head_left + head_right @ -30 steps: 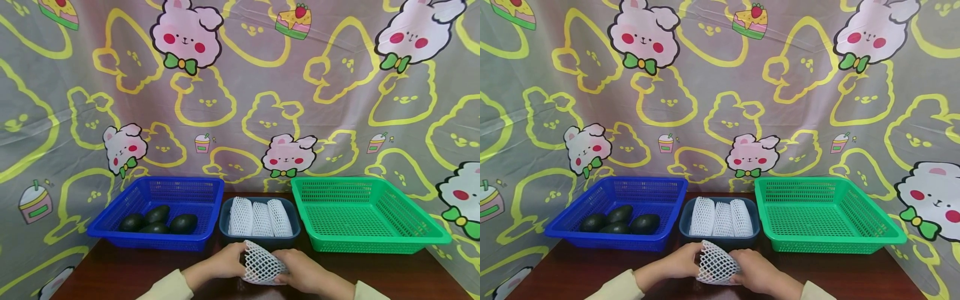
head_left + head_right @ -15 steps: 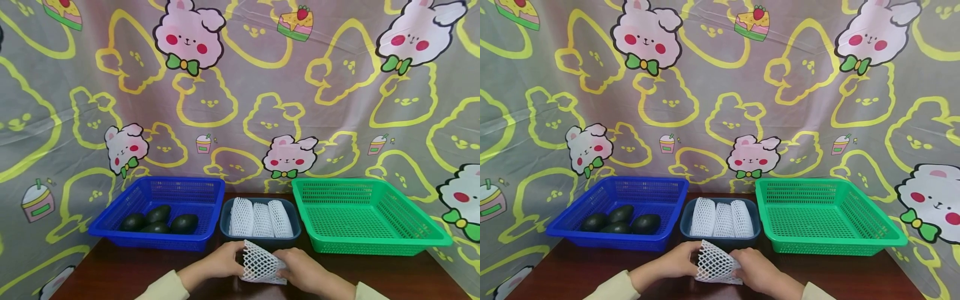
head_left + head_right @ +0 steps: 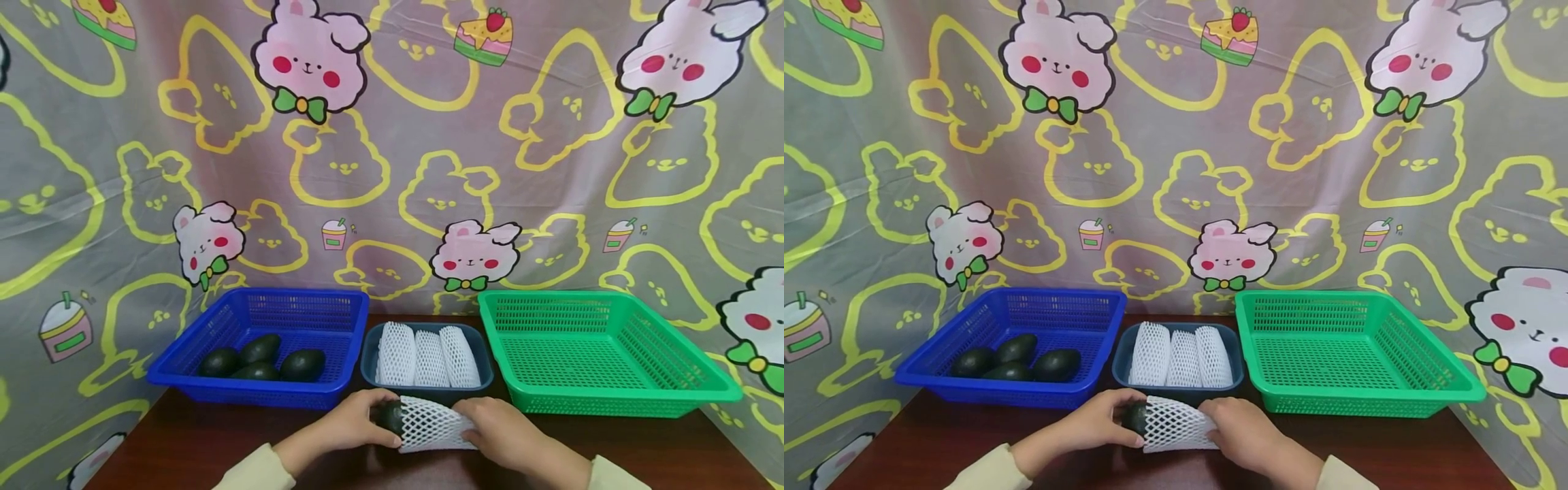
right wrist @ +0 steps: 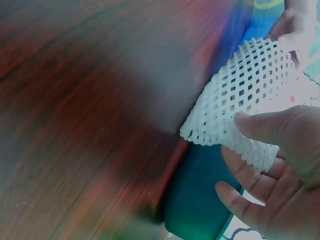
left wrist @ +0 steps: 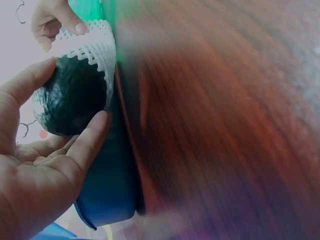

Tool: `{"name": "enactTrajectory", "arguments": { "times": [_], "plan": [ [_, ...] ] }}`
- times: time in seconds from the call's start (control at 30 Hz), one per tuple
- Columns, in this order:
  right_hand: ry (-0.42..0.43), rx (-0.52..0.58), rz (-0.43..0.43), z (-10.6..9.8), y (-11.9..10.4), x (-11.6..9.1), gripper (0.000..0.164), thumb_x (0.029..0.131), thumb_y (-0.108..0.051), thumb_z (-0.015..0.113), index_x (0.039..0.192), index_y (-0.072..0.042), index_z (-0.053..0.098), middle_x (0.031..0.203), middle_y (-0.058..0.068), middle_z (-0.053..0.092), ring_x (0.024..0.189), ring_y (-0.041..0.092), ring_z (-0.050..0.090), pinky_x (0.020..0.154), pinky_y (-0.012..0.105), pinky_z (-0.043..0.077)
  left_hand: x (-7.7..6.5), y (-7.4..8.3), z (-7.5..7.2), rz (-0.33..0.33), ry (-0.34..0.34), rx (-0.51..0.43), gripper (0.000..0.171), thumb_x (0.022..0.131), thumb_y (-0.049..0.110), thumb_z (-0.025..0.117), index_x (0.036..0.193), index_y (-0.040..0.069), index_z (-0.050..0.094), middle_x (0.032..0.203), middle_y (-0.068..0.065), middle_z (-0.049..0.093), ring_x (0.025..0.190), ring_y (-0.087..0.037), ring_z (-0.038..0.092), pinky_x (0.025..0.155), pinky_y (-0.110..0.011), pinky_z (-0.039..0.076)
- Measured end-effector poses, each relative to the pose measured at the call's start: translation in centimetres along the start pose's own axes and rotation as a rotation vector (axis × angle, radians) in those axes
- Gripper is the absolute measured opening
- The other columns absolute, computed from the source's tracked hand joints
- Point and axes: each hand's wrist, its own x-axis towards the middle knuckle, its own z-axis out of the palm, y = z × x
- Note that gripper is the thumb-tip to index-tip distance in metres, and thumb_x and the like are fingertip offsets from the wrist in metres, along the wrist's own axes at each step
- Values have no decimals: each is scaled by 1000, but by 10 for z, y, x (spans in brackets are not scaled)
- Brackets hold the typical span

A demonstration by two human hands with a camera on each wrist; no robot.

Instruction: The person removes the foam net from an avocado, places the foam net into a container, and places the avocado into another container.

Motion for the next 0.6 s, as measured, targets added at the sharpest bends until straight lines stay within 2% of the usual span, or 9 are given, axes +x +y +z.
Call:
{"name": "enactTrajectory", "arguments": {
  "times": [0.2,0.6],
  "plan": [
    [-21,23,13,-1,3,-2,29,78,-10,79,105,-11,68,94,-9,66,84,4,59,74,35,53,-2,0,-2,-2,-7,-60,51,70,17,85,115,6,63,100,2,65,88,-10,62,78,-25,50],
    [-1,-38,-12,-5,-15,11,52,73,-31,85,114,-8,64,100,-2,64,85,9,57,78,36,52,-3,4,-1,15,-12,-67,51,70,15,85,115,4,63,100,2,65,87,-8,62,77,-24,50]
  ]
}}
